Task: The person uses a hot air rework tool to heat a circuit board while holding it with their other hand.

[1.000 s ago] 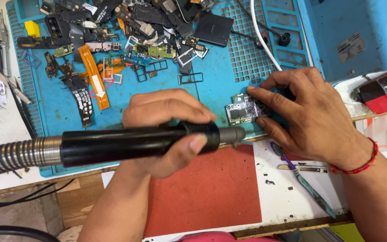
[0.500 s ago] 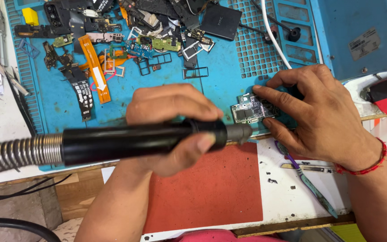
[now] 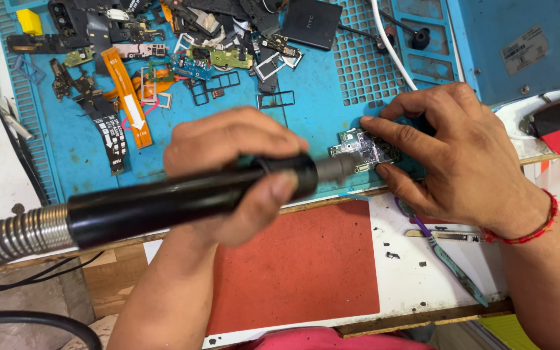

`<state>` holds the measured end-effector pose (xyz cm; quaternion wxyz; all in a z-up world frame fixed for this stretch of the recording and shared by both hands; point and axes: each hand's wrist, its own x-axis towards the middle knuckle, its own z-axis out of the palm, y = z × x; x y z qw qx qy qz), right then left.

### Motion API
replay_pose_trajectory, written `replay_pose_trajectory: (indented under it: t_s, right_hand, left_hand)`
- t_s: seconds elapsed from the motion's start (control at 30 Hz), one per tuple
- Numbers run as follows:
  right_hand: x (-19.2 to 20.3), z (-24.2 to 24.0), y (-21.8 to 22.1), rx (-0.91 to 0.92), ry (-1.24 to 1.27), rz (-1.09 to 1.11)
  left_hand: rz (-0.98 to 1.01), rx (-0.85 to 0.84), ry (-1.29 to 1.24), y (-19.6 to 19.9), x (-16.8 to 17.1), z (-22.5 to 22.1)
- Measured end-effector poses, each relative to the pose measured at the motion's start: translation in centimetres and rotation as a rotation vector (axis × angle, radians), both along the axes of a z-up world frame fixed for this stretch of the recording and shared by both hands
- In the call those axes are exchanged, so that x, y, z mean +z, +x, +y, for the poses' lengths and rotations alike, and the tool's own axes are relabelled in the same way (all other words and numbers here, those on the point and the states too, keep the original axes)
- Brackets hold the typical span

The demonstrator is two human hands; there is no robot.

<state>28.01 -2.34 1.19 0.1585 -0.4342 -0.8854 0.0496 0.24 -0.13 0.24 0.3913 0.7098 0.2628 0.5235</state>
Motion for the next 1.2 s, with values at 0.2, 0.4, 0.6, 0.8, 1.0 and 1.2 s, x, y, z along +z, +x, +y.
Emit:
replay_pose_trajectory:
  t_s: [0.2,0.4,0.6,0.8,1.0,1.2]
  right_hand:
    - [0.3,0.0,-0.3,0.0,0.017,0.005]
    - [0.2,0.1,-0.2,0.004,0.003,0.018]
    - [0.2,0.1,-0.1,0.026,0.03,0.017]
    - [0.1,0.0,0.0,0.016,0.009,0.029]
    - [0.0,-0.1,0.0,-0.007,-0.038,0.059]
    - [-0.1,0.0,-0.1,-0.006,-0.038,0.066]
  left_hand:
    - [0.002,-0.151,-0.013,-0.3,0.1,0.2]
    - [-0.036,-0.153,-0.053,-1.0,0.2,0.0]
    - [-0.018,0.023,-0.007,-0.2,-0.6,0.2]
    - [-0.099,-0.093,-0.073,0.2,-1.2,0.0]
    - [-0.081,-0.088,-0.001,0.1,-1.7,0.3]
    - [-0.083,-0.081,-0.093,-0.7,-1.6,-0.1]
